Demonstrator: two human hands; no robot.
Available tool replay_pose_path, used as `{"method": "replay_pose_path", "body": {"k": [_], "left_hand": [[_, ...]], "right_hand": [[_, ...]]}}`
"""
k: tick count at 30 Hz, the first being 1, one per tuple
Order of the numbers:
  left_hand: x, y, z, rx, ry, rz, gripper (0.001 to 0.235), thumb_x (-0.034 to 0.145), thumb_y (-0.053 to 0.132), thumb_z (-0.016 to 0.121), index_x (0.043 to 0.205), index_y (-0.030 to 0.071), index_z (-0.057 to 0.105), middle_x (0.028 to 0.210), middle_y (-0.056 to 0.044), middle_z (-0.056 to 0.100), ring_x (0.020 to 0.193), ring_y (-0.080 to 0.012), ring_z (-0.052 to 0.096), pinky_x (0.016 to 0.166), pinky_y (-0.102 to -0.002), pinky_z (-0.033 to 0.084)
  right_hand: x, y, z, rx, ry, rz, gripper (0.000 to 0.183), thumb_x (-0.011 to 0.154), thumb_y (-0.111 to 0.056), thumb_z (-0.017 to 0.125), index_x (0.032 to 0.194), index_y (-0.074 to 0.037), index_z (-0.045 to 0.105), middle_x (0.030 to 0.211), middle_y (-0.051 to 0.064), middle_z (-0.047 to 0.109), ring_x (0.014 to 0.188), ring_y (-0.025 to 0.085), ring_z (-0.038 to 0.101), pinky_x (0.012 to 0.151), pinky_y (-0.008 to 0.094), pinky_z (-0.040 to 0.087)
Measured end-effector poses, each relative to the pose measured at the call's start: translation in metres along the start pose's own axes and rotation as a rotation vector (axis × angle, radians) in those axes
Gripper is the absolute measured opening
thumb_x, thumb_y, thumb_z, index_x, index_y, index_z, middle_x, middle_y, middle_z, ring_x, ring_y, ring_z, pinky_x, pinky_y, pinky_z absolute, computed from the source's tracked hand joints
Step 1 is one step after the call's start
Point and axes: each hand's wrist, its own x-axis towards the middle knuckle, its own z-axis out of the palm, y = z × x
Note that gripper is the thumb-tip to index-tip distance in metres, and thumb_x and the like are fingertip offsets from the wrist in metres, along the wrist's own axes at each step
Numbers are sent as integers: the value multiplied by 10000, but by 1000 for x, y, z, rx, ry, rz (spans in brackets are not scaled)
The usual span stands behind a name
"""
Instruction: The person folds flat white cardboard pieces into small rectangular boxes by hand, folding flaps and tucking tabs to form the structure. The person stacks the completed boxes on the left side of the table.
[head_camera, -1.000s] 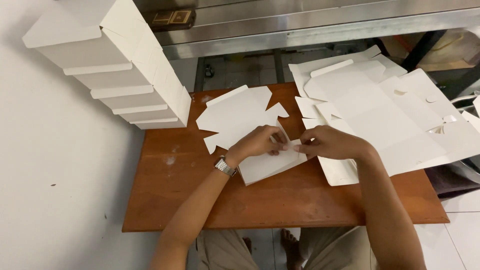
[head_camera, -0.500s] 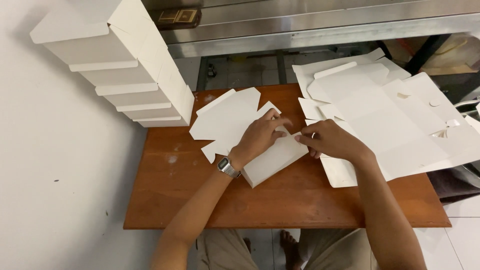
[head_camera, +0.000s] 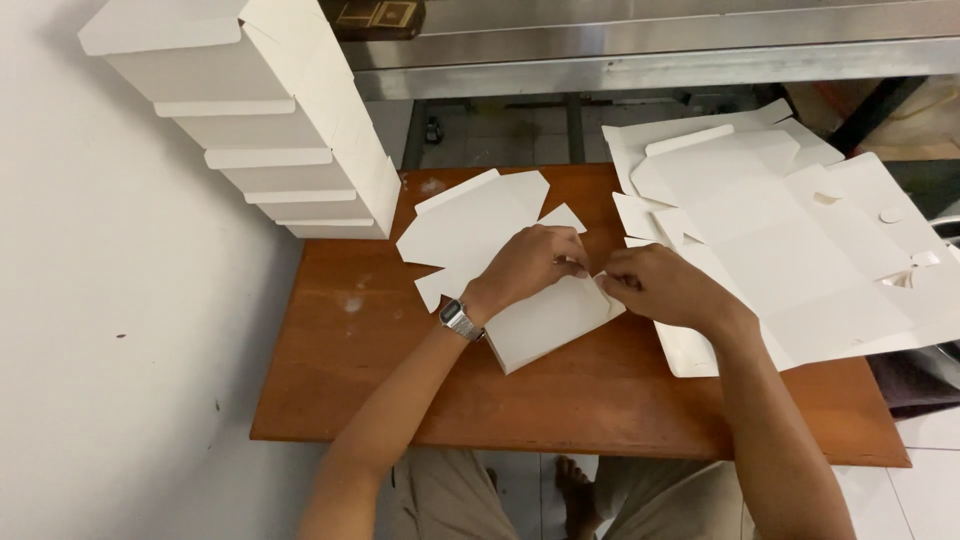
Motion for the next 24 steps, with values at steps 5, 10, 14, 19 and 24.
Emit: {"method": "replay_pose_path", "body": {"k": [5,10,14,19,24], "left_hand": [[-4,10,-16,-133,-71,-30,115,927,165,726,1021,175,791,1017,-29,744,913,-213,699,835,-355,584],[-4,6,-9,-220,-97,-47,143,924,164,732,1055,146,785,1051,-43,750,970,-224,699,865,-356,591],[-7,8,-12,-212,-106,-59,151,924,144,735,1067,132,783,1051,-55,756,976,-222,706,871,-341,595],[-6,6,-4,-171,-67,-7,127,918,113,726,1034,121,778,977,-51,745,896,-201,704,798,-343,610],[-7,12,-8,-145,-30,-1,115,927,120,717,1038,102,743,986,-68,741,907,-217,714,802,-332,606]], "right_hand": [[-2,-3,-5,69,-31,7,450,999,-291,605,649,-10,630,591,75,546,588,201,616,637,351,543],[-7,-18,-6,139,-78,52,421,981,-236,579,631,-5,612,581,80,566,540,189,645,607,336,558],[2,-7,2,110,-79,31,397,977,-202,572,641,6,608,584,86,541,516,194,643,583,336,548],[5,-5,7,55,-76,100,409,995,-270,606,713,19,667,598,126,586,523,227,653,566,335,544],[-11,-42,-18,197,-122,217,378,1000,-249,573,860,71,718,670,230,673,599,309,714,636,399,588]]}}
